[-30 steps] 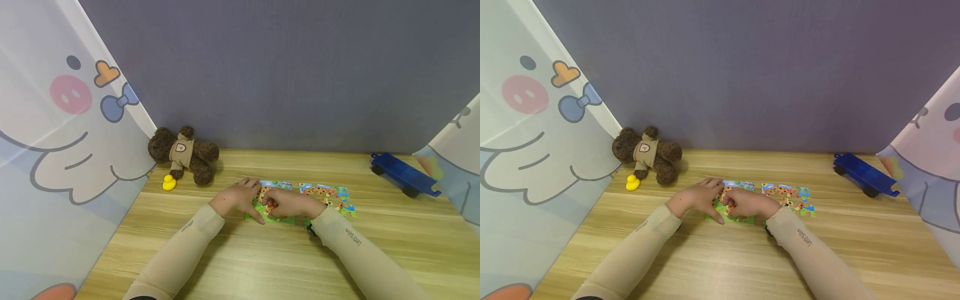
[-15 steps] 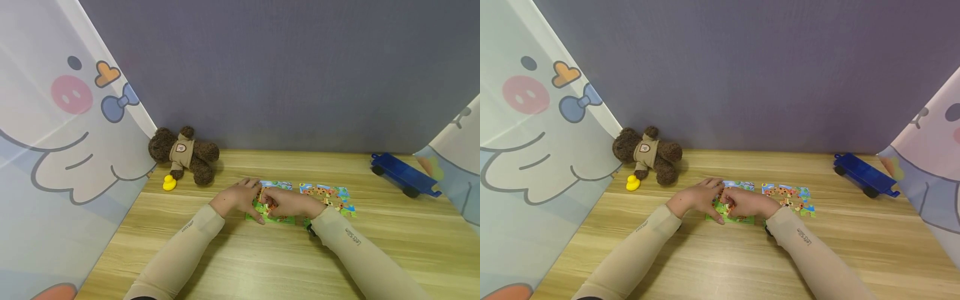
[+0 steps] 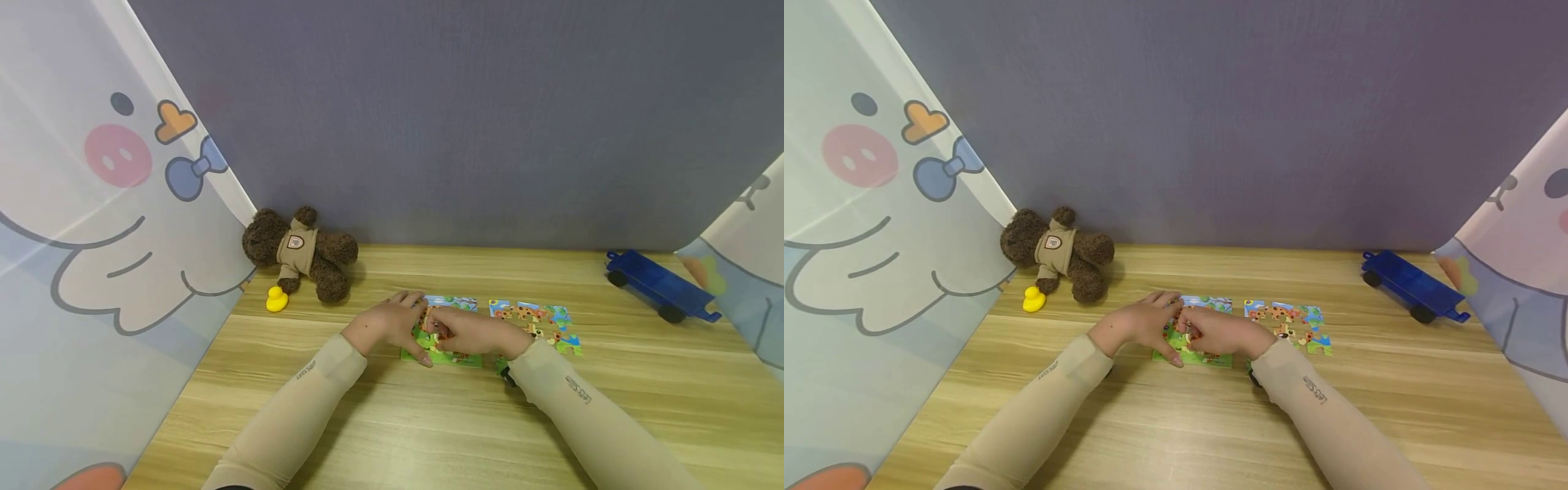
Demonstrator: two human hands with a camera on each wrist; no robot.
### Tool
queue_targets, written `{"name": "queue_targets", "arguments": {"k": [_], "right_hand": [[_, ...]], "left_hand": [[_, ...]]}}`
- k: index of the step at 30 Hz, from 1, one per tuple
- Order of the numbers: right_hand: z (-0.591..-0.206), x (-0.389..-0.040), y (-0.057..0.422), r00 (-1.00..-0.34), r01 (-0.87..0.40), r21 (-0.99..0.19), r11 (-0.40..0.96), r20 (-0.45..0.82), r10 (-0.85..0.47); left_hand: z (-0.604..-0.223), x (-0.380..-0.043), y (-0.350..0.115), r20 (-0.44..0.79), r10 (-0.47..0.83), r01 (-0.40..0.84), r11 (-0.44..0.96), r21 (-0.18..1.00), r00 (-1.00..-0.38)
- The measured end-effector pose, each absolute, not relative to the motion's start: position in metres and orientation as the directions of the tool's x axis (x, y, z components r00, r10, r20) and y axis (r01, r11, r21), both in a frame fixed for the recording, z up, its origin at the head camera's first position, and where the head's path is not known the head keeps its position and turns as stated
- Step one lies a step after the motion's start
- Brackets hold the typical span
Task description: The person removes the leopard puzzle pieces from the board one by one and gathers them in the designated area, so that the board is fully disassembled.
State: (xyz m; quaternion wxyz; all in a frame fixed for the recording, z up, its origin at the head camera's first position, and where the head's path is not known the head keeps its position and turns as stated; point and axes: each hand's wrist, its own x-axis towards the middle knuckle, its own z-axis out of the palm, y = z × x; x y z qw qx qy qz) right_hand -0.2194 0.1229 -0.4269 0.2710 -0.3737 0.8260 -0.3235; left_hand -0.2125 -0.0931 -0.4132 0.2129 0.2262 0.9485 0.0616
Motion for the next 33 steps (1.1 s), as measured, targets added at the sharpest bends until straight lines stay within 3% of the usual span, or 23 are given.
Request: {"name": "queue_targets", "arguments": {"k": [21,33], "right_hand": [[-0.423,-0.216,0.126,-0.599,-0.418,-0.749,0.514,-0.198,-0.776],[-0.414,-0.214,0.144,-0.64,-0.414,-0.777,0.474,-0.123,-0.759]], "left_hand": [[-0.411,-0.21,-0.093,-0.386,0.448,0.387,0.894,0.227,-0.807],[-0.41,-0.21,-0.092,-0.388,0.436,0.383,0.9,0.21,-0.812]]}}
